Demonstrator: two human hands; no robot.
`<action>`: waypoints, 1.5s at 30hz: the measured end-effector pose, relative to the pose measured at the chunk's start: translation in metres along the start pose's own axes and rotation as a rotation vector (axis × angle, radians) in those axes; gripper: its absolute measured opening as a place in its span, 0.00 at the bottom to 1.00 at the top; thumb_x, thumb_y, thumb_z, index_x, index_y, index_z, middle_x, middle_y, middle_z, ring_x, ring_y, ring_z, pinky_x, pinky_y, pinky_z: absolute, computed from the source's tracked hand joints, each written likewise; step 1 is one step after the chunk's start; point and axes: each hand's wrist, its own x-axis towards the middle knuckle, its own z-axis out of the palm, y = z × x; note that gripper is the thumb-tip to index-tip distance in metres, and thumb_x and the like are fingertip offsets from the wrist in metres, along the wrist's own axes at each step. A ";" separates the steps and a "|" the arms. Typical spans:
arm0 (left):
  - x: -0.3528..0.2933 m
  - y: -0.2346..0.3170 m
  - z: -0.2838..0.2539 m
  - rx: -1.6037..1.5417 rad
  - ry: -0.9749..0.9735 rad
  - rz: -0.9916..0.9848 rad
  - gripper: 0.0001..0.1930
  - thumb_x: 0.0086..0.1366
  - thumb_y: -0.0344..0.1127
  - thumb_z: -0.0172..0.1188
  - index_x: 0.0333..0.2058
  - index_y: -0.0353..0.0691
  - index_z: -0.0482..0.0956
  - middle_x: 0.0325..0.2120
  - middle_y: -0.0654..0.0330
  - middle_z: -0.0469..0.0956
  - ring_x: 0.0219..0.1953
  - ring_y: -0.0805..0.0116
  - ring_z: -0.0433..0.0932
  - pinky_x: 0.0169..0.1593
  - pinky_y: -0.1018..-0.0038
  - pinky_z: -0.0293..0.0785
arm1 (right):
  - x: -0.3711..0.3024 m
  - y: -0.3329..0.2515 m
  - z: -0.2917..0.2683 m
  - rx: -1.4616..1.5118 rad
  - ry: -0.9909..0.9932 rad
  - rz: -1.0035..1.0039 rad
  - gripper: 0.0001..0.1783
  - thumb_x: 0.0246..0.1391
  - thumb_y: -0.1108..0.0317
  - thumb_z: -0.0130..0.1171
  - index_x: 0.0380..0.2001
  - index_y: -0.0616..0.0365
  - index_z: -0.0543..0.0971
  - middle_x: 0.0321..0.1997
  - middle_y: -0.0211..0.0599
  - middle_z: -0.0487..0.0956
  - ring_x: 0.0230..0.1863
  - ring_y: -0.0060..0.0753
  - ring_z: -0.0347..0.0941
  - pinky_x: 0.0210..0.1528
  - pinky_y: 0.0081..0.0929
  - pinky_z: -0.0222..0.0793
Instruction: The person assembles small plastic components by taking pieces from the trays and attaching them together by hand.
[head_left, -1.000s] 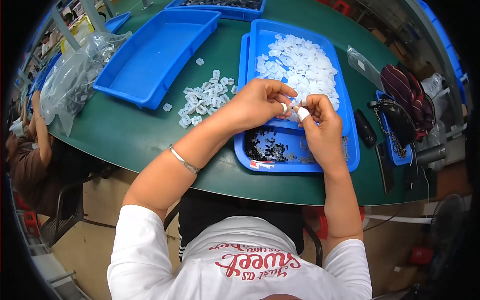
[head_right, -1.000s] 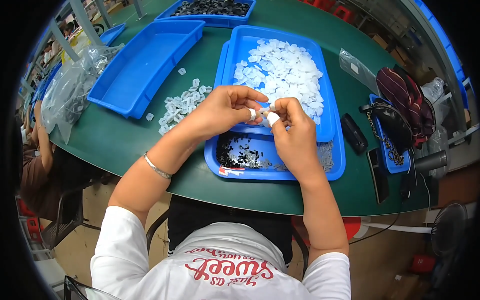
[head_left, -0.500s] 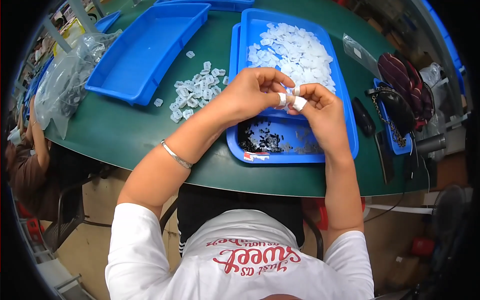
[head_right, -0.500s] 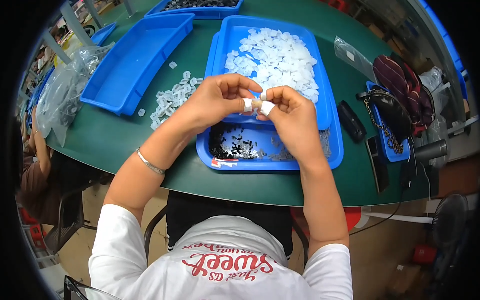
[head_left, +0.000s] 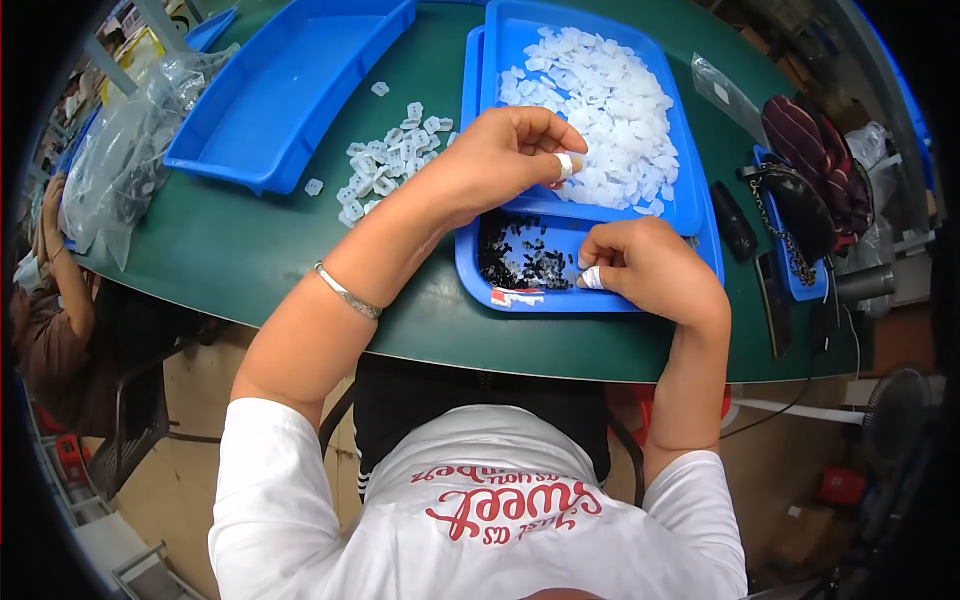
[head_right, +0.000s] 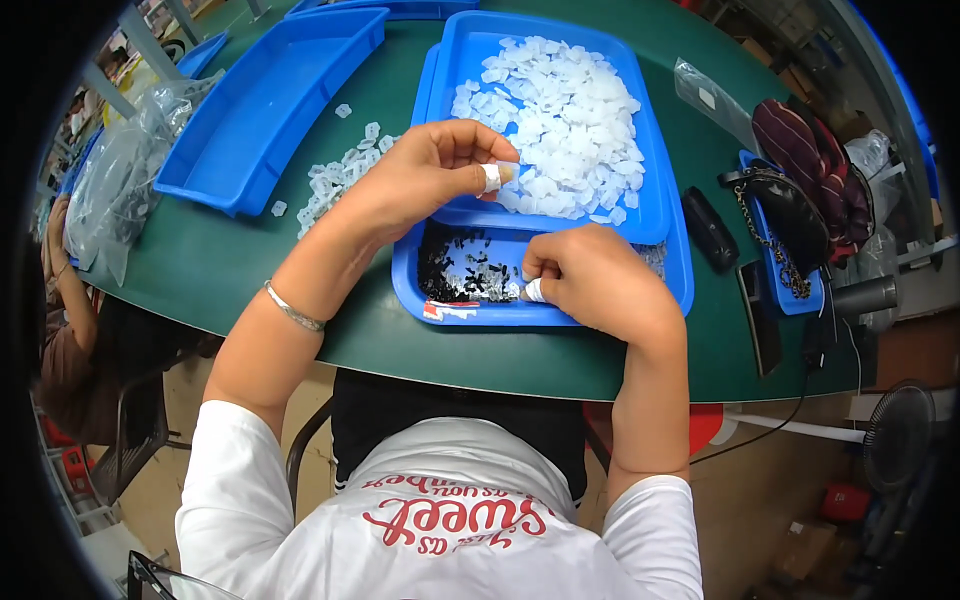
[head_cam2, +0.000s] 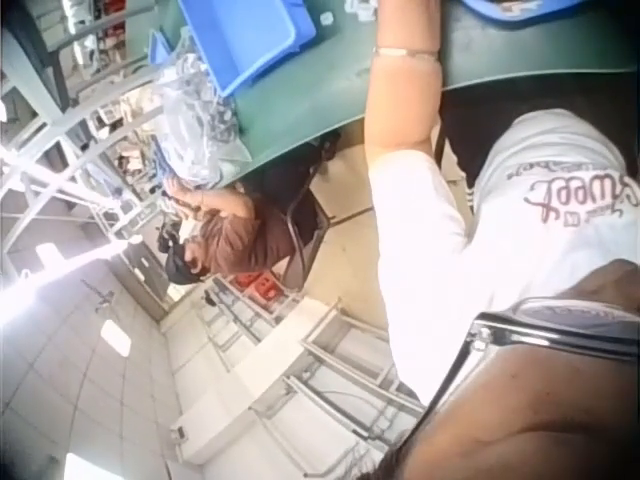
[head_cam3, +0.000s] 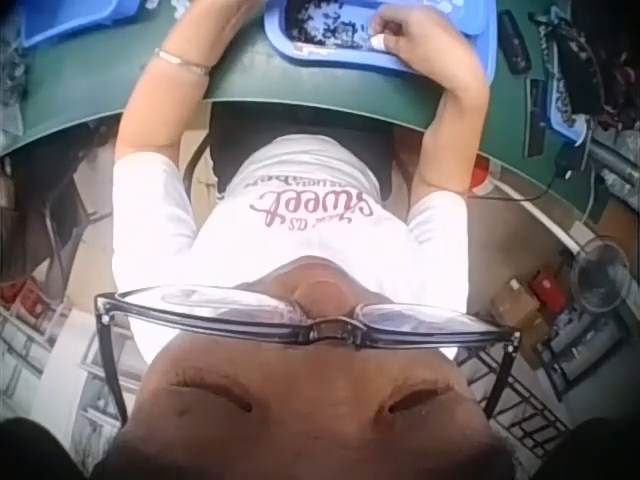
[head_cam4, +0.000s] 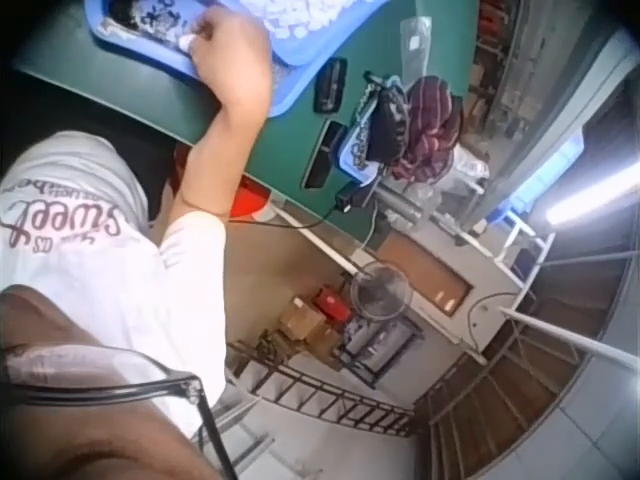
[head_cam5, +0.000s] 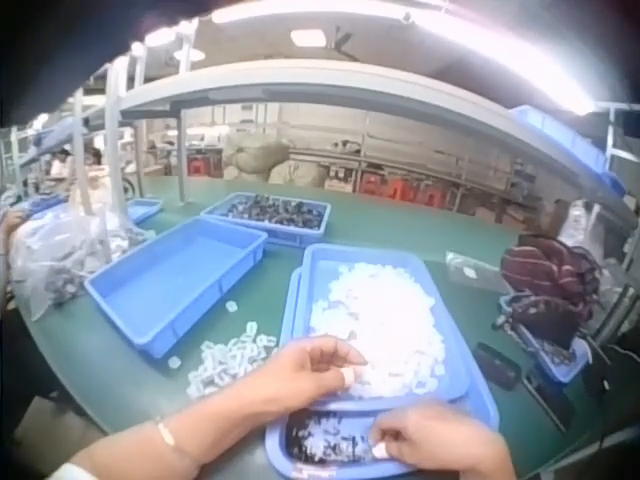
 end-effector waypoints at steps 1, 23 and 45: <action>0.000 0.000 0.001 -0.013 0.005 0.025 0.10 0.58 0.25 0.61 0.39 0.32 0.77 0.30 0.61 0.77 0.29 0.76 0.75 0.36 0.80 0.73 | 0.000 0.001 0.000 -0.009 -0.021 -0.041 0.07 0.42 0.78 0.59 0.29 0.63 0.79 0.23 0.43 0.78 0.25 0.38 0.75 0.31 0.30 0.70; -0.006 0.002 0.005 -0.048 -0.096 -0.093 0.13 0.57 0.20 0.53 0.43 0.28 0.75 0.33 0.59 0.77 0.34 0.74 0.76 0.39 0.79 0.74 | 0.014 0.000 -0.004 0.741 0.377 -0.115 0.09 0.55 0.80 0.54 0.39 0.65 0.78 0.36 0.31 0.78 0.36 0.19 0.73 0.40 0.18 0.70; -0.009 -0.002 0.009 0.097 -0.039 0.078 0.16 0.58 0.20 0.55 0.47 0.28 0.76 0.33 0.57 0.79 0.32 0.75 0.77 0.38 0.79 0.75 | 0.027 0.006 0.004 0.857 0.464 -0.024 0.09 0.53 0.80 0.58 0.38 0.66 0.74 0.32 0.36 0.79 0.33 0.22 0.77 0.36 0.19 0.75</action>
